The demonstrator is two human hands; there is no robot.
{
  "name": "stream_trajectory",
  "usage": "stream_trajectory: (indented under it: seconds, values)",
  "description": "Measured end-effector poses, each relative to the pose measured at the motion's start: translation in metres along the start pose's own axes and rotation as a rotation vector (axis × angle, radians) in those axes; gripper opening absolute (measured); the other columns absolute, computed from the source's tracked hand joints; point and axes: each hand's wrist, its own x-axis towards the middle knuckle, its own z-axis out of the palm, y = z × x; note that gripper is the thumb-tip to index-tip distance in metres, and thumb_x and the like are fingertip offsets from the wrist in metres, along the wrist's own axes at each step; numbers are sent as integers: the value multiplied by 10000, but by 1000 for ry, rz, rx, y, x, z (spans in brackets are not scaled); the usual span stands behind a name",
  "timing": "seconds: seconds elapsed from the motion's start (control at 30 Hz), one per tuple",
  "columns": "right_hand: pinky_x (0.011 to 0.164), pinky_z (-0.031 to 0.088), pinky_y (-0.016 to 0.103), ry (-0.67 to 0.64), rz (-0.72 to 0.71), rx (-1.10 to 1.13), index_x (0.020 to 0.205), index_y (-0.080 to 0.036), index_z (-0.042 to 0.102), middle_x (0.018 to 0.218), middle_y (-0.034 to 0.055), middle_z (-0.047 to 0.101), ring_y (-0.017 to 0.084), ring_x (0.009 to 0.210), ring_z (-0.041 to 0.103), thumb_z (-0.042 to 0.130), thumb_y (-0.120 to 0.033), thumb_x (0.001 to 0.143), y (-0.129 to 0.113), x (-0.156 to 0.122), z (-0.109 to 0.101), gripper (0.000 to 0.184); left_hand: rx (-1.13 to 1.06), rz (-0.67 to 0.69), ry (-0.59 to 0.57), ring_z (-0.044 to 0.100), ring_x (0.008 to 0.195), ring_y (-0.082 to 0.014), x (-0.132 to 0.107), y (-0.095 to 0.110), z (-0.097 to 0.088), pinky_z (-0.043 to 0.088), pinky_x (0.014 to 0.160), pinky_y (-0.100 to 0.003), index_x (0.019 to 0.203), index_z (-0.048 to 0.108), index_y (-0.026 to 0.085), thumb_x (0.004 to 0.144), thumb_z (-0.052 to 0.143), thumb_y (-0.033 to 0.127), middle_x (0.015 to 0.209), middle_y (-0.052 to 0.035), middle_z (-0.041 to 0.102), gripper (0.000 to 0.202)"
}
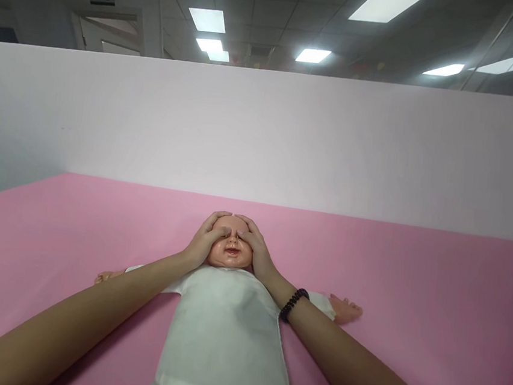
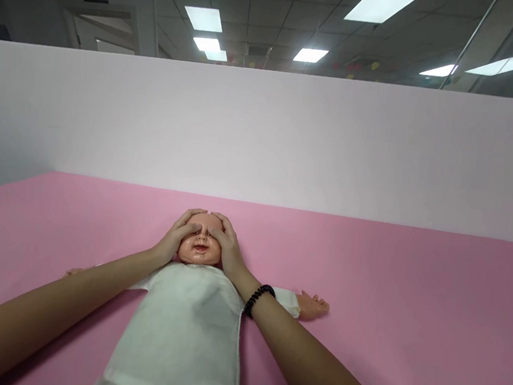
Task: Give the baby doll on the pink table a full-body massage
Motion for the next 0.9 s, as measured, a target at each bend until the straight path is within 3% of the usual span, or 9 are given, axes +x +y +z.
stream_trajectory:
  seconds: [0.2, 0.4, 0.67, 0.9]
  values:
    - [1048, 438, 394, 3, 25, 93, 1103, -261, 674, 1160, 17, 670, 279, 1184, 565, 671, -394, 725, 0, 1, 1, 401, -41, -26, 22, 593, 1075, -247, 1, 2, 2, 478, 928, -356, 1161, 597, 213, 757, 577, 364, 1139, -55, 648, 432]
    - [1076, 425, 397, -5, -4, 89, 1100, -255, 682, 1205, 25, 664, 287, 1220, 551, 664, -408, 739, 1, 2, 0, 392, -10, 11, 39, 584, 1082, -253, 1, 2, 3, 474, 931, -356, 1145, 605, 201, 746, 581, 382, 1147, -63, 643, 439]
    - [1026, 475, 414, -3, 17, 48, 1165, -257, 662, 1223, 37, 666, 293, 1196, 581, 733, -405, 741, -1, -1, 0, 455, -2, 25, -4, 608, 1131, -263, -1, 0, 1, 498, 970, -378, 1180, 599, 219, 787, 716, 369, 1207, -61, 644, 437]
    - [1036, 464, 412, -13, 3, 51, 1151, -260, 669, 1227, 27, 661, 285, 1182, 583, 716, -386, 766, 4, 2, -3, 408, -58, -20, 31, 632, 1033, -245, -3, 7, 8, 517, 884, -352, 1153, 608, 208, 763, 657, 333, 1107, -55, 671, 412]
